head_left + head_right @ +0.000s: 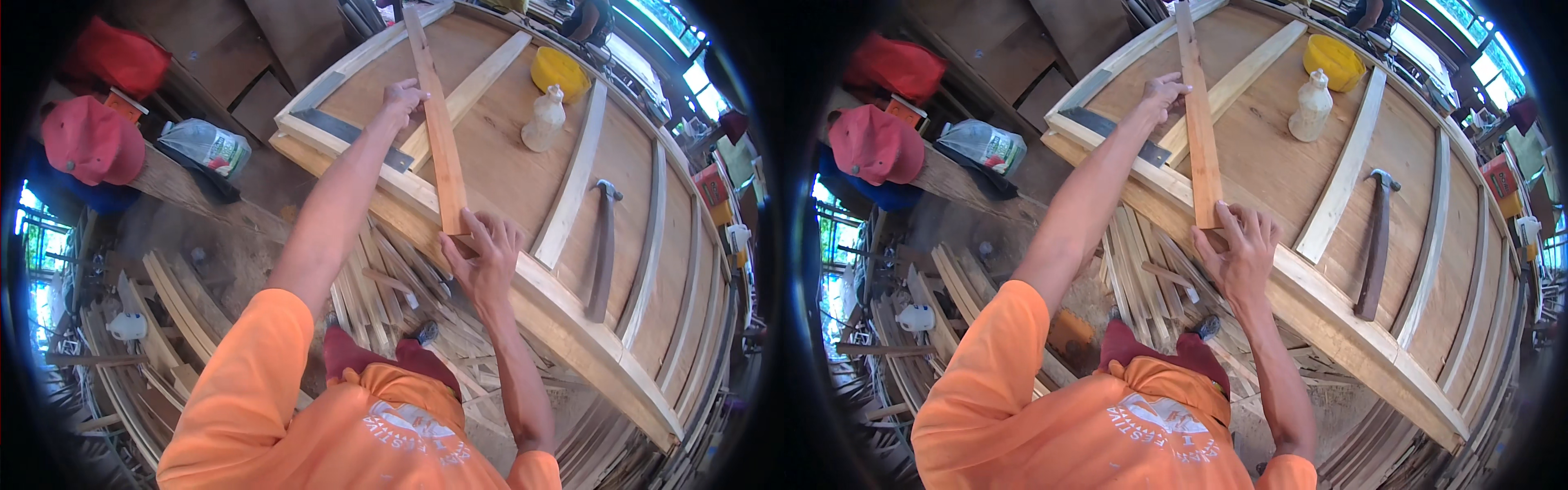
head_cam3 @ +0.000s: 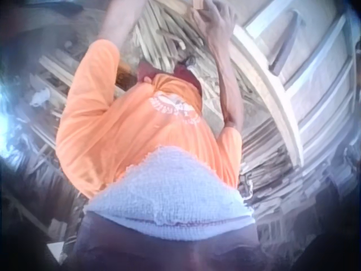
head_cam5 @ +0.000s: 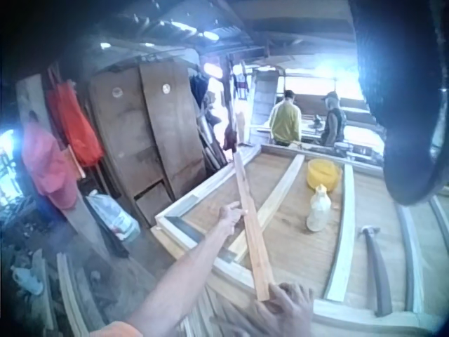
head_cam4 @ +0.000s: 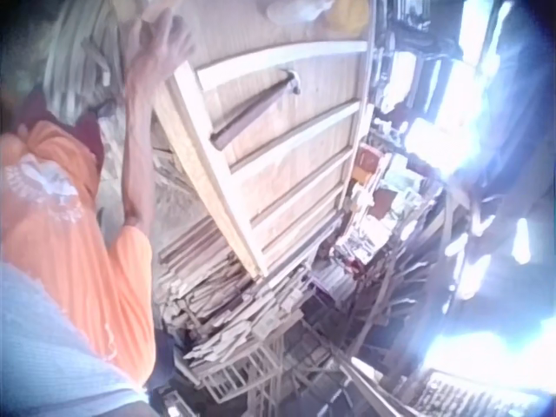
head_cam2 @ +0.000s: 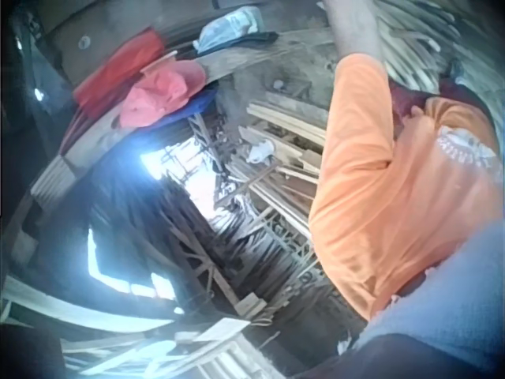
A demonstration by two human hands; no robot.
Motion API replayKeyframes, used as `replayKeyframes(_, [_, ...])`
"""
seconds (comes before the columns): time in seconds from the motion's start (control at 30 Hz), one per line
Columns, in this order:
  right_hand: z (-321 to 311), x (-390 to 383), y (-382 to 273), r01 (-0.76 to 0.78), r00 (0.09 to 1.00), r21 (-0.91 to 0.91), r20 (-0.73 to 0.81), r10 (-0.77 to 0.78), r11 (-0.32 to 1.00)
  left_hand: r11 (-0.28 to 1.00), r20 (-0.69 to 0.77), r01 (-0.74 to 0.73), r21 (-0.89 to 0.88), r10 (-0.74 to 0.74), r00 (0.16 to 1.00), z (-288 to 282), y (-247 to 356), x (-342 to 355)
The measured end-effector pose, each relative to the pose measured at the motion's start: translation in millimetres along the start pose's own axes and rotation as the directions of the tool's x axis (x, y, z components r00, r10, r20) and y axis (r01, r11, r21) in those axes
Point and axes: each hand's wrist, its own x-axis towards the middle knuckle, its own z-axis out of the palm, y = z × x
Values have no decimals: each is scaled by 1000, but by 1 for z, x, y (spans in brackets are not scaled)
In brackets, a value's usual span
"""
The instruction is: The person breaks a wooden strip by hand, positions it diagonally across a wooden frame, and secures it using a hammer. The person then walks over to a wooden cabinet and opens its doors to reach inside.
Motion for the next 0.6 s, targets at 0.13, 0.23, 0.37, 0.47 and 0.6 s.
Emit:
replayKeyframes(0.13, [-4, 0, 3, 9, 1000, 55, -14, -9, 998, 1000, 4, -1, -29, 1, 1000, 5, 1, -7])
replayKeyframes(0.23, [-4, -3, 8, -52, 998, 84, -19, 53, 995, 999, -10, -1, -42, 1, 1000, 12, 2, -17])
replayKeyframes(0.37, [-5, -1, 5, -36, 999, 152, 1, 36, 988, 995, -1, -54, -86, 54, 999, -13, 6, -12])
replayKeyframes(0.47, [-12, -5, 17, -40, 999, 151, -6, 41, 988, 998, -6, -51, -41, 50, 999, 3, 5, -25])
replayKeyframes(0.6, [-10, -1, 13, -42, 999, 187, 6, 41, 981, 997, 6, -50, -59, 50, 999, -9, 7, -24])
